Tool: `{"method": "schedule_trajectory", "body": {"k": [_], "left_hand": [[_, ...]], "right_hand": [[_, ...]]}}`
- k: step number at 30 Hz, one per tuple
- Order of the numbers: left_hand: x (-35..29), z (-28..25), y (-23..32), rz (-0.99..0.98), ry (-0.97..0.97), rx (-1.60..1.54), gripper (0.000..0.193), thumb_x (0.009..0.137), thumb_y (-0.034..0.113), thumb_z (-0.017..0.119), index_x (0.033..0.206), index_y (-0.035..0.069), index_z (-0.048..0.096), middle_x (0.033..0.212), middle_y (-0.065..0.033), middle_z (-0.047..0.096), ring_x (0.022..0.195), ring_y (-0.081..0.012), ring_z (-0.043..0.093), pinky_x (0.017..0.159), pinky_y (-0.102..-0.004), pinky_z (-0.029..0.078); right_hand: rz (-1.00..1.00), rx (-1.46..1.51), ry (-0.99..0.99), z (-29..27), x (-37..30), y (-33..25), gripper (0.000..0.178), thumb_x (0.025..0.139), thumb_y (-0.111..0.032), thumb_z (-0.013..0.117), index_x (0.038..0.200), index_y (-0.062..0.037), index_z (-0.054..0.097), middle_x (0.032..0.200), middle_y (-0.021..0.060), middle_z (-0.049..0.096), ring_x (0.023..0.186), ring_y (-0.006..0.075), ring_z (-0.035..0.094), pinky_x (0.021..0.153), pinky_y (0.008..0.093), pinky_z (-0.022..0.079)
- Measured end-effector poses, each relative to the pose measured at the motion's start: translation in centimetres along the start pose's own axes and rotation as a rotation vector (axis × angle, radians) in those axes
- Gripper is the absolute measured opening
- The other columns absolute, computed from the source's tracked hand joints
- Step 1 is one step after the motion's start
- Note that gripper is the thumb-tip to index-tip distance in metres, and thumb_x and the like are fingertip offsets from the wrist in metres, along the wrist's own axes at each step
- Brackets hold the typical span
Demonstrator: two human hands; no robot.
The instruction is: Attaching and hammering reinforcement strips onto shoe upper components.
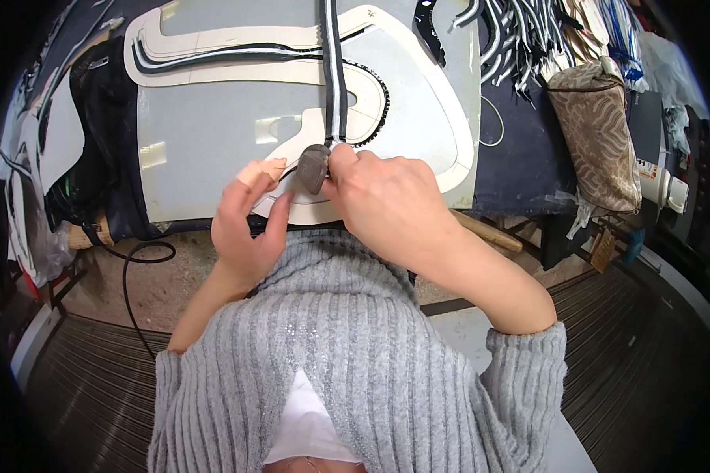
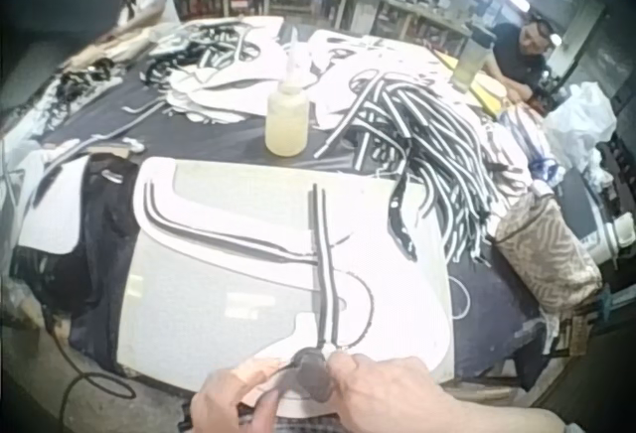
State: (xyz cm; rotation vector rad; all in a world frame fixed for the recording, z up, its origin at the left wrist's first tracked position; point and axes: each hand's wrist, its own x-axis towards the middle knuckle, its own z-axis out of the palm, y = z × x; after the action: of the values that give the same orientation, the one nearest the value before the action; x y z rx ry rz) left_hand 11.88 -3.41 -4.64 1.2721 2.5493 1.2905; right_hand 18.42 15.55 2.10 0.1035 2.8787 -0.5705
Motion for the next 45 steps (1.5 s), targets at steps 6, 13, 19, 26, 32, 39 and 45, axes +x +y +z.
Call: {"method": "schedule_trajectory", "body": {"k": [6, 13, 19, 26, 32, 39, 45], "left_hand": [[-0.1, 0.1, -0.2, 0.047, 0.056, -0.045, 0.043, 0.081, -0.007, 0.070, 0.122, 0.003, 0.062, 0.098, -0.0087, 0.069, 0.086, -0.0271, 0.063, 0.073, -0.0365, 0.051], [-0.4, 0.2, -0.5, 0.088, 0.102, -0.033, 0.042, 0.081, -0.005, 0.072, 0.120, 0.003, 0.062, 0.099, -0.0084, 0.069, 0.090, -0.0261, 0.064, 0.078, -0.0348, 0.050], [-1.6, 0.2, -0.8, -0.047, 0.145, -0.076, 0.042, 0.079, -0.001, 0.076, 0.119, 0.004, 0.063, 0.104, -0.0085, 0.068, 0.097, -0.0261, 0.063, 0.083, -0.0377, 0.049], [-1.5, 0.1, -1.3, 0.164, 0.148, -0.004, 0.047, 0.078, -0.002, 0.076, 0.122, 0.001, 0.062, 0.103, -0.0123, 0.066, 0.089, -0.0277, 0.063, 0.076, -0.0360, 0.051], [-1.1, -0.3, -1.1, 0.212, 0.145, 0.036, 0.047, 0.078, -0.004, 0.075, 0.122, -0.002, 0.060, 0.099, -0.0148, 0.065, 0.084, -0.0275, 0.063, 0.075, -0.0353, 0.051], [-2.0, -0.2, -2.1, 0.104, 0.188, -0.004, 0.045, 0.078, 0.002, 0.077, 0.120, 0.000, 0.061, 0.106, -0.0080, 0.069, 0.101, -0.0278, 0.062, 0.081, -0.0377, 0.051], [-1.3, -1.5, -0.9, 0.174, 0.068, 0.090, 0.027, 0.082, 0.006, 0.072, 0.108, 0.000, 0.066, 0.098, -0.0113, 0.069, 0.093, -0.0254, 0.064, 0.082, -0.0356, 0.052]], "right_hand": [[0.137, 0.092, -0.045, -1.3, 0.5, -0.3, 0.019, 0.096, -0.022, 0.063, 0.093, -0.0036, 0.062, 0.062, 0.0109, 0.061, 0.059, 0.0317, 0.065, 0.052, 0.0407, 0.050], [-0.004, -0.015, -0.015, 0.2, 0.3, -0.5, 0.019, 0.096, -0.023, 0.064, 0.093, -0.0036, 0.062, 0.063, 0.0112, 0.062, 0.055, 0.0314, 0.064, 0.051, 0.0391, 0.049], [0.053, 0.061, -0.011, 0.0, 0.5, -0.5, 0.022, 0.092, -0.019, 0.064, 0.086, -0.0016, 0.052, 0.064, 0.0140, 0.064, 0.057, 0.0308, 0.066, 0.050, 0.0410, 0.051], [0.053, 0.180, 0.029, -0.8, 0.9, -0.8, 0.022, 0.094, -0.021, 0.063, 0.088, -0.0014, 0.054, 0.062, 0.0135, 0.063, 0.056, 0.0306, 0.066, 0.050, 0.0408, 0.051], [-0.023, 0.032, -0.045, -0.9, 1.0, -1.2, 0.024, 0.094, -0.022, 0.063, 0.087, -0.0014, 0.053, 0.066, 0.0150, 0.065, 0.056, 0.0319, 0.066, 0.050, 0.0405, 0.051], [0.027, 0.036, -0.022, 0.0, 1.1, -0.5, 0.021, 0.096, -0.024, 0.064, 0.099, -0.0037, 0.062, 0.061, 0.0114, 0.062, 0.055, 0.0309, 0.064, 0.050, 0.0400, 0.049], [0.021, 0.080, -0.041, -0.9, 1.3, -0.8, 0.022, 0.095, -0.024, 0.064, 0.093, -0.0029, 0.058, 0.064, 0.0131, 0.064, 0.057, 0.0315, 0.065, 0.051, 0.0407, 0.050]]}}
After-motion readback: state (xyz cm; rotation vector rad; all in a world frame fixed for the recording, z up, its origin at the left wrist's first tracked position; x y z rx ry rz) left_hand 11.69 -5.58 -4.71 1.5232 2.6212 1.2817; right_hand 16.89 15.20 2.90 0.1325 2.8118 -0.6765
